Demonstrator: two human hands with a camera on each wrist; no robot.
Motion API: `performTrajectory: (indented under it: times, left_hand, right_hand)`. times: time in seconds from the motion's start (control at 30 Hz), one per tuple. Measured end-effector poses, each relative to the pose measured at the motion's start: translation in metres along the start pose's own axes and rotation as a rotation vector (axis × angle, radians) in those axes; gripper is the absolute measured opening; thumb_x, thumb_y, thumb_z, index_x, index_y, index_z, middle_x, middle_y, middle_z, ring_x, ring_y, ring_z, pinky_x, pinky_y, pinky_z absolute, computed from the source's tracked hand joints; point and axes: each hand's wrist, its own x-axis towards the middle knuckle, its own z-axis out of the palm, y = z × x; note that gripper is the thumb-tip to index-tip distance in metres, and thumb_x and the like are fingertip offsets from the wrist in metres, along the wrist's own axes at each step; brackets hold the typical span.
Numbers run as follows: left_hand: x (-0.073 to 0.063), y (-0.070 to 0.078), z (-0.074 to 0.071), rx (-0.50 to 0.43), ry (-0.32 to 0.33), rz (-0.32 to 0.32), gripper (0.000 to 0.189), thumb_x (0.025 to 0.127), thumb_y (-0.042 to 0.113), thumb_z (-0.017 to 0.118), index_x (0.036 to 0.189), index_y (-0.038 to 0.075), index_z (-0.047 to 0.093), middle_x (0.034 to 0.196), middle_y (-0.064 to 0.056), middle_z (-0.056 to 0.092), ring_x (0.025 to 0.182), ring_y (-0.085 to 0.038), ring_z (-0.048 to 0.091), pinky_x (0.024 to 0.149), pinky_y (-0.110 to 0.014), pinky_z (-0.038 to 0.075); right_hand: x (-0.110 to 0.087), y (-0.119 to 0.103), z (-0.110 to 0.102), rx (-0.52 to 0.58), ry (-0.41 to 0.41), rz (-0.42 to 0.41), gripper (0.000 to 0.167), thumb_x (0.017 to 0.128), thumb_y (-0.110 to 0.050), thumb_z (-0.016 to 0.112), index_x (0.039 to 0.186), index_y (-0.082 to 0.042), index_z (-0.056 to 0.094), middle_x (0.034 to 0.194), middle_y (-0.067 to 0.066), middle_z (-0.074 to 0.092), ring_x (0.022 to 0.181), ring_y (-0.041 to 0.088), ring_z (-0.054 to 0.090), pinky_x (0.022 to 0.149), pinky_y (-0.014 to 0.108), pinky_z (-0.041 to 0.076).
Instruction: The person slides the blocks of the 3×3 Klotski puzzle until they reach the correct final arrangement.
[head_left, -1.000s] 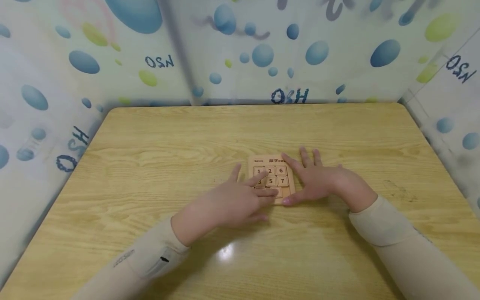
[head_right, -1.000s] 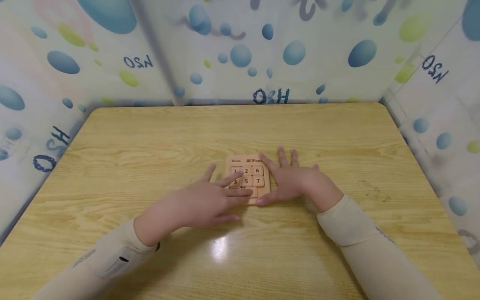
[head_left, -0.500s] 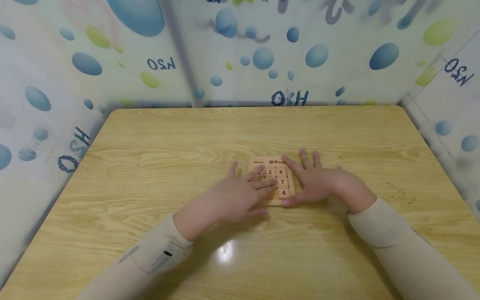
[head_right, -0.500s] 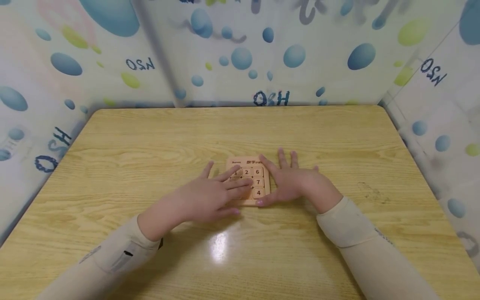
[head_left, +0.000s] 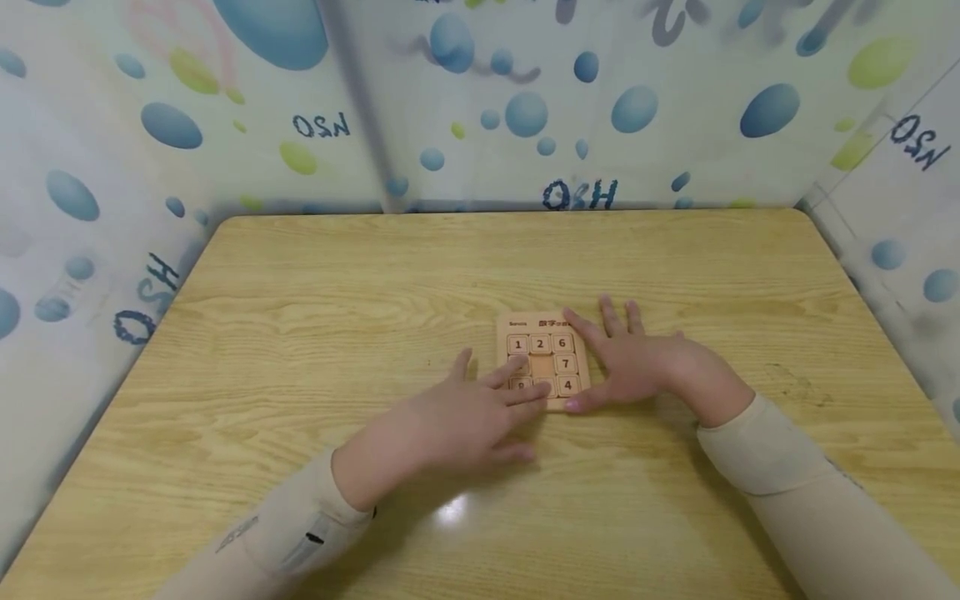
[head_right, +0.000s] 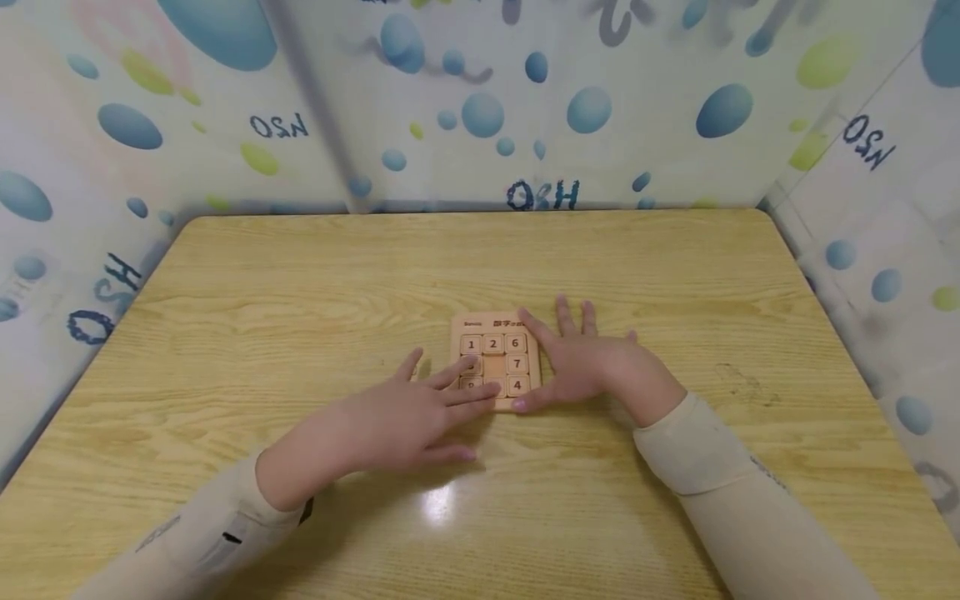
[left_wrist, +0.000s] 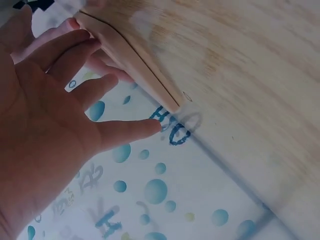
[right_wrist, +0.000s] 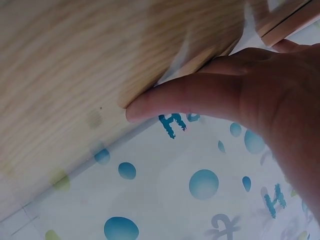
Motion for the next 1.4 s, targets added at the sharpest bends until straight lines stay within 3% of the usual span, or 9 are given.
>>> performTrajectory:
  times: [0.3,0.43,0.6,0.73,1.07,1.33,1.4]
  left_hand:
    - [-0.004,-0.015,-0.008,0.069,0.059,-0.139,0.071,0.106,0.064,0.05,0.166,0.028,0.039,0.175,0.013,0.029,0.169,-0.024,0.004,0.125,-0.082,0.004]
    - [0.002,-0.017,-0.007,0.06,0.06,-0.127,0.07,0.106,0.065,0.049,0.165,0.028,0.04,0.174,0.014,0.031,0.169,-0.023,0.005,0.125,-0.082,0.005]
    - [0.015,-0.014,-0.006,0.039,0.038,-0.075,0.073,0.107,0.066,0.045,0.169,0.028,0.032,0.176,0.012,0.025,0.169,-0.024,0.004,0.124,-0.082,0.007]
    - [0.018,-0.009,-0.007,0.048,0.027,-0.062,0.074,0.108,0.066,0.043,0.17,0.027,0.029,0.177,0.011,0.022,0.169,-0.025,0.003,0.124,-0.082,0.008]
    - [-0.012,0.005,-0.001,0.126,0.033,-0.148,0.068,0.106,0.066,0.047,0.162,0.028,0.047,0.174,0.013,0.034,0.169,-0.025,0.011,0.124,-0.083,0.012]
    - [0.0,-0.004,-0.004,0.132,0.058,-0.204,0.067,0.106,0.065,0.049,0.164,0.031,0.044,0.175,0.015,0.03,0.169,-0.025,0.008,0.125,-0.082,0.006]
    - [0.003,-0.006,-0.006,0.139,0.059,-0.19,0.067,0.106,0.065,0.049,0.164,0.033,0.043,0.175,0.016,0.03,0.17,-0.025,0.007,0.125,-0.082,0.006]
  right_hand:
    - [0.0,0.0,0.0,-0.009,-0.005,0.001,0.132,0.078,-0.092,0.064,0.172,-0.033,-0.009,0.174,0.028,-0.024,0.157,0.064,-0.017,0.096,0.102,0.007]
    - [0.001,0.001,0.0,-0.014,-0.005,0.012,0.133,0.077,-0.093,0.064,0.172,-0.034,-0.009,0.174,0.027,-0.024,0.157,0.063,-0.018,0.096,0.102,0.007]
    - [0.0,0.003,0.0,-0.005,-0.006,0.007,0.132,0.078,-0.092,0.063,0.172,-0.034,-0.01,0.174,0.027,-0.025,0.157,0.063,-0.019,0.095,0.102,0.006]
    - [-0.001,0.003,0.0,0.001,-0.005,0.002,0.132,0.078,-0.092,0.063,0.172,-0.034,-0.009,0.174,0.028,-0.025,0.157,0.063,-0.019,0.095,0.102,0.005]
    - [0.0,0.0,-0.002,-0.006,0.008,0.017,0.134,0.075,-0.094,0.064,0.171,-0.037,-0.01,0.175,0.025,-0.025,0.159,0.061,-0.019,0.098,0.101,0.003]
    - [0.0,0.0,-0.001,-0.002,-0.001,0.018,0.133,0.076,-0.093,0.065,0.171,-0.037,-0.01,0.175,0.025,-0.025,0.158,0.061,-0.019,0.097,0.102,0.004]
    - [0.0,0.0,-0.001,0.002,-0.003,0.019,0.133,0.076,-0.093,0.064,0.171,-0.037,-0.011,0.174,0.025,-0.026,0.158,0.06,-0.019,0.097,0.102,0.003]
